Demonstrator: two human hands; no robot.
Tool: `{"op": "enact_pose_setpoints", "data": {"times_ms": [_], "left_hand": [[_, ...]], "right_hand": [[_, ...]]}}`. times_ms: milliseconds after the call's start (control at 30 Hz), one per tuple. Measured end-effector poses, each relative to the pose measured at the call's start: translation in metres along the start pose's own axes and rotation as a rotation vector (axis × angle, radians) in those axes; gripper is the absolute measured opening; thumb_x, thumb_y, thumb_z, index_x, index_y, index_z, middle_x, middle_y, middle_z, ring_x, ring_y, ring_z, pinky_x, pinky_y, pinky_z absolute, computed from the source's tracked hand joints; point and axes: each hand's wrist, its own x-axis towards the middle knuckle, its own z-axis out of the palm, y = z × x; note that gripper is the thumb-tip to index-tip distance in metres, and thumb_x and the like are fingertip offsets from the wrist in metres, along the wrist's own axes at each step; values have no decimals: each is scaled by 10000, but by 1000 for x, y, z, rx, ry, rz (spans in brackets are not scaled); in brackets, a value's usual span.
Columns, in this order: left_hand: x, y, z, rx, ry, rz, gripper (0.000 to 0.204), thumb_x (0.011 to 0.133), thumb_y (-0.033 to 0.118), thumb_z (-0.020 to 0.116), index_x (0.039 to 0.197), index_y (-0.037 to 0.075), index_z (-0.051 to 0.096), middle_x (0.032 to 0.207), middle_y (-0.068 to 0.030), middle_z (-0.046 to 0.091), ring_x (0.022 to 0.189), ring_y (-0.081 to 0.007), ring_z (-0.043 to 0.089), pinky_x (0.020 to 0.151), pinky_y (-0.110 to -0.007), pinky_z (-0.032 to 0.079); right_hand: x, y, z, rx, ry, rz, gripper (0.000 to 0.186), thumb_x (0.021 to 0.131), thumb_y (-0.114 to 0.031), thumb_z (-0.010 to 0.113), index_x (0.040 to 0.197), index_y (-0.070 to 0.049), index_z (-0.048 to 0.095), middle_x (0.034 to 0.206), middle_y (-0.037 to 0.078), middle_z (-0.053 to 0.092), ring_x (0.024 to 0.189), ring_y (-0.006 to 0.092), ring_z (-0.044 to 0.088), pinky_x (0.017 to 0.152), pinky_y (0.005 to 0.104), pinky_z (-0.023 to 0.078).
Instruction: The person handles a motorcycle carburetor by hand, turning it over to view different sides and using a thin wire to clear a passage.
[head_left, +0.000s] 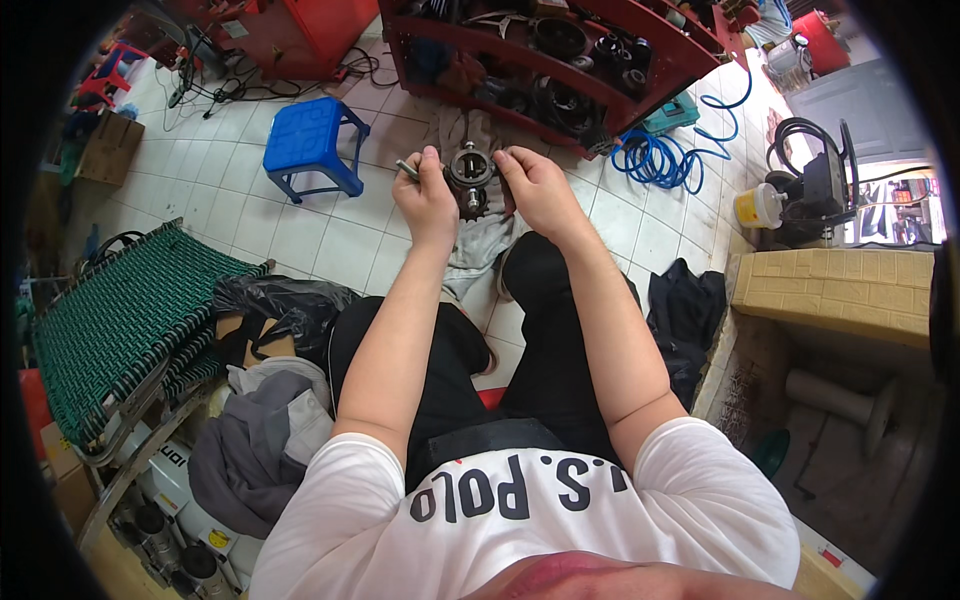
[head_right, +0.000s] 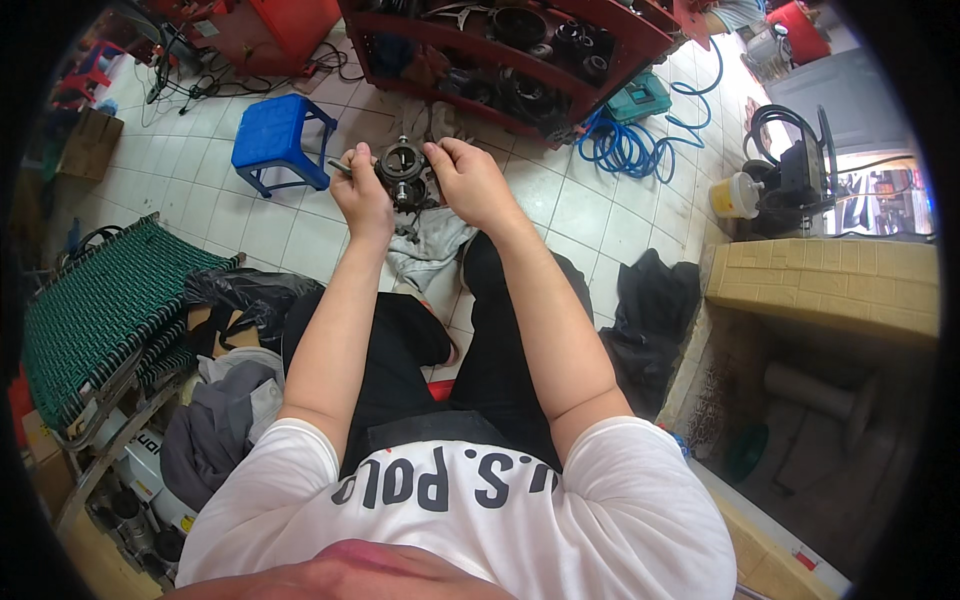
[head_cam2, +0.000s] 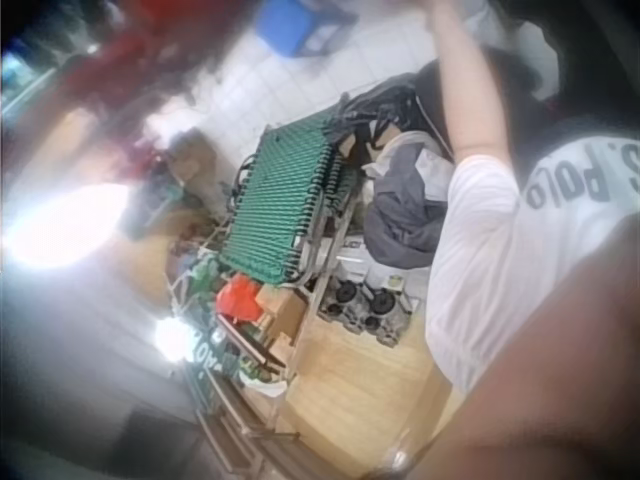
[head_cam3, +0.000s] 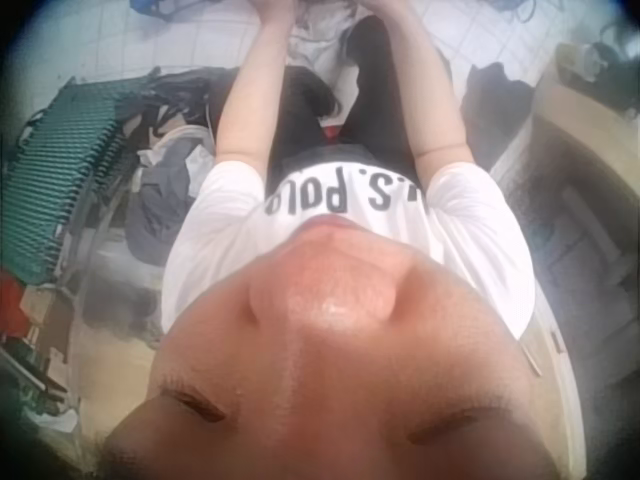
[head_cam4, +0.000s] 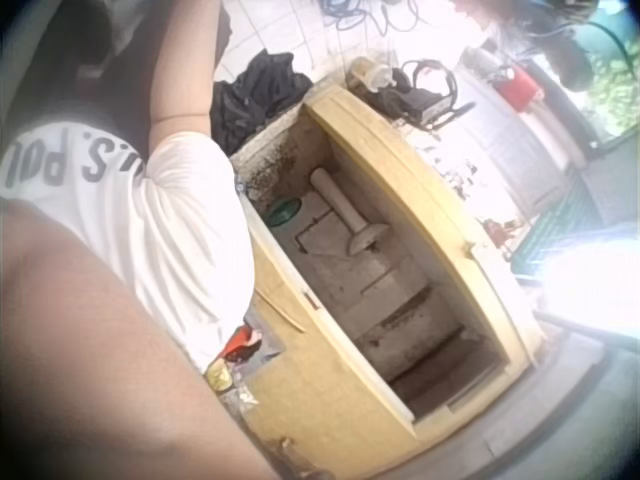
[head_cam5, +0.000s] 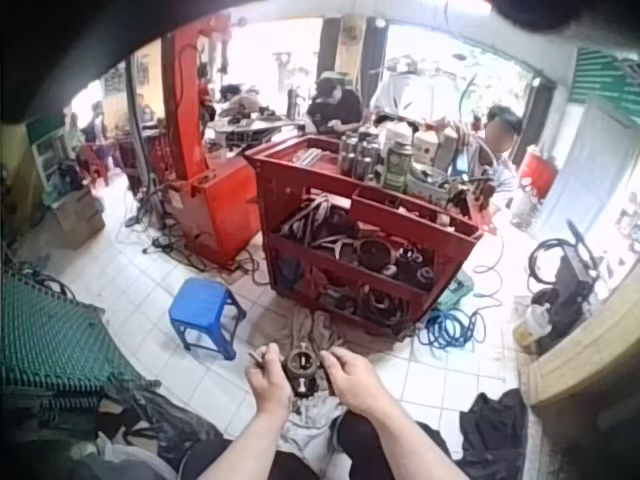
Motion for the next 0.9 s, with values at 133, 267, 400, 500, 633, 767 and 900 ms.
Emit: {"op": "enact_pose_setpoints", "data": {"times_ms": [133, 267, 400, 500, 633, 767, 900], "left_hand": [[2, -4, -2, -61, -2, -50, 379, 1064, 229, 607, 715, 118, 510, 695, 66, 508, 628, -38, 450, 576, -238, 358], [2, -4, 0, -189, 19, -141, 392, 1069, 211, 599, 706, 124, 480, 677, 80, 464, 623, -33, 403, 560, -258, 310], [6, 0, 2, -313, 39, -300, 354, 1056, 215, 619, 728, 135, 511, 688, 77, 495, 616, -43, 463, 561, -256, 352], [10, 0, 4, -413, 71, -367, 322, 1044, 218, 633, 747, 141, 537, 706, 69, 530, 616, -58, 512, 564, -259, 391], [9, -2, 0, -373, 122, -384, 317, 1039, 207, 641, 747, 131, 544, 723, 60, 553, 628, -59, 517, 576, -262, 402], [9, -7, -2, -185, 94, -286, 347, 1041, 201, 645, 720, 105, 552, 714, 61, 546, 634, -49, 482, 571, -264, 375], [8, -6, -3, -159, 78, -265, 368, 1043, 201, 645, 703, 94, 553, 708, 61, 541, 625, -46, 455, 560, -268, 357]], "right_hand": [[-1, -1, 4, -118, 69, -108, 334, 1081, -279, 595, 912, 6, 638, 664, 154, 606, 607, 281, 598, 611, 415, 467], [-8, -13, 9, -288, 155, -270, 259, 1059, -226, 617, 927, -3, 622, 740, 212, 644, 719, 430, 620, 658, 470, 481], [-7, -14, 13, -393, 207, -435, 228, 1043, -216, 643, 935, -18, 612, 789, 213, 664, 787, 447, 646, 693, 501, 494], [-7, -15, 17, -419, 235, -504, 228, 1034, -227, 653, 941, -23, 612, 792, 212, 660, 801, 450, 650, 699, 510, 495], [-6, -15, 22, -379, 261, -389, 330, 1064, -298, 614, 934, 5, 622, 790, 212, 665, 770, 450, 632, 695, 493, 492], [3, 3, 13, -233, 147, 34, 498, 1102, -405, 529, 918, 43, 644, 801, 235, 663, 726, 442, 583, 694, 465, 482], [3, 8, 17, -111, 152, 48, 495, 1106, -396, 525, 924, 49, 639, 807, 267, 653, 738, 465, 581, 698, 469, 480]]}}
